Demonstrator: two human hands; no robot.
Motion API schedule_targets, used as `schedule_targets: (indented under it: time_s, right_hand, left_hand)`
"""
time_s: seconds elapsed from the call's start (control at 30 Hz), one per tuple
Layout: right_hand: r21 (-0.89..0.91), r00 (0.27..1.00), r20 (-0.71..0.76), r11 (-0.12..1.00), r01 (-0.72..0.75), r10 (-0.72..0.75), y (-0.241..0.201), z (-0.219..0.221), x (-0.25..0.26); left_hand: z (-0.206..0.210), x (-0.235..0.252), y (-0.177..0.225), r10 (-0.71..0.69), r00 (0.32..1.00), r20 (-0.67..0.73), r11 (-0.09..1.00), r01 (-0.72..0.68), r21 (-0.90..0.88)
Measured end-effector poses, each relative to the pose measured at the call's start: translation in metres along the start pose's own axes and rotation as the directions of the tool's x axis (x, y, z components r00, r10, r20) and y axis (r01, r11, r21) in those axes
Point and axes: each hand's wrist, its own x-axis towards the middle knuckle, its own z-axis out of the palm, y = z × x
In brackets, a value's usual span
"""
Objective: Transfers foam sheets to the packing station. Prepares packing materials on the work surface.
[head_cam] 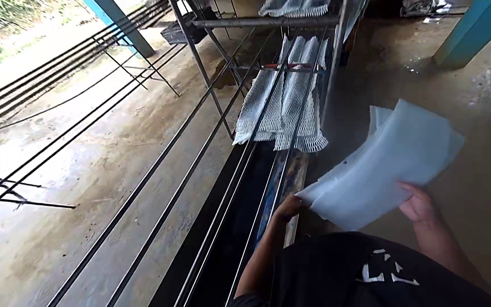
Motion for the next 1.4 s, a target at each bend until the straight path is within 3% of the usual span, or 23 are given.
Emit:
schedule_targets:
  time_s: [0.1,0.2,0.37,0.47,0.57,0.63,0.73,0.83,0.97,1.1,1.17,1.3,1.4]
  right_hand:
    - [-0.046,0.993,0.089,0.996,0.077,-0.073,-0.012,0.013,0.011]
    - [-0.094,0.972,0.193,0.984,0.151,-0.131,-0.012,0.024,0.022]
    - [-0.216,0.911,0.394,0.952,0.218,-0.119,-0.004,0.040,0.046]
    - [-0.217,0.846,0.531,0.958,0.186,-0.044,0.001,0.054,0.060]
    - [-0.243,0.771,0.631,0.966,0.094,0.084,-0.001,0.070,0.076]
    - [-0.240,0.769,0.626,0.970,0.031,0.130,-0.005,0.084,0.088]
    - [-0.208,0.719,0.678,0.978,-0.010,0.152,-0.004,0.093,0.121]
    - [-0.214,0.668,0.718,0.975,-0.057,0.197,0.005,0.098,0.148]
    - [-0.378,0.470,0.784,0.912,-0.158,0.406,0.007,0.106,0.167]
    - [-0.550,0.218,0.773,0.801,-0.236,0.595,0.009,0.141,0.166]
    - [-0.550,0.104,0.810,0.808,-0.210,0.578,0.014,0.156,0.155]
    - [-0.527,0.009,0.839,0.816,-0.238,0.545,0.018,0.170,0.118]
    - [-0.560,-0.112,0.827,0.793,-0.239,0.550,0.021,0.161,0.093]
  left_hand:
    - [-0.031,-0.001,0.025,0.163,0.980,0.115,0.986,-0.157,-0.061]
    - [-0.051,0.011,0.041,0.374,0.925,0.071,0.915,-0.356,-0.188]
    - [-0.032,0.026,0.073,0.394,0.916,0.081,0.919,-0.395,0.000]
    - [0.000,0.034,0.077,0.440,0.892,0.103,0.898,-0.435,-0.067]
    - [0.030,0.039,0.077,0.337,0.938,-0.076,0.908,-0.345,-0.237]
    - [0.040,0.045,0.081,0.225,0.941,-0.252,0.923,-0.289,-0.254]
    - [0.045,0.060,0.085,0.132,0.874,-0.467,0.936,-0.265,-0.231]
    - [0.051,0.065,0.091,0.084,0.814,-0.575,0.929,-0.273,-0.251]
    - [0.069,0.057,0.081,0.076,0.771,-0.632,0.883,-0.347,-0.317]
    - [0.102,0.035,0.053,0.023,0.645,-0.764,0.822,-0.447,-0.353]
    - [0.115,0.018,0.036,0.019,0.580,-0.814,0.750,-0.547,-0.372]
    - [0.127,-0.021,0.020,0.067,0.432,-0.900,0.654,-0.700,-0.288]
    - [0.136,-0.048,0.021,0.026,0.343,-0.939,0.549,-0.790,-0.273]
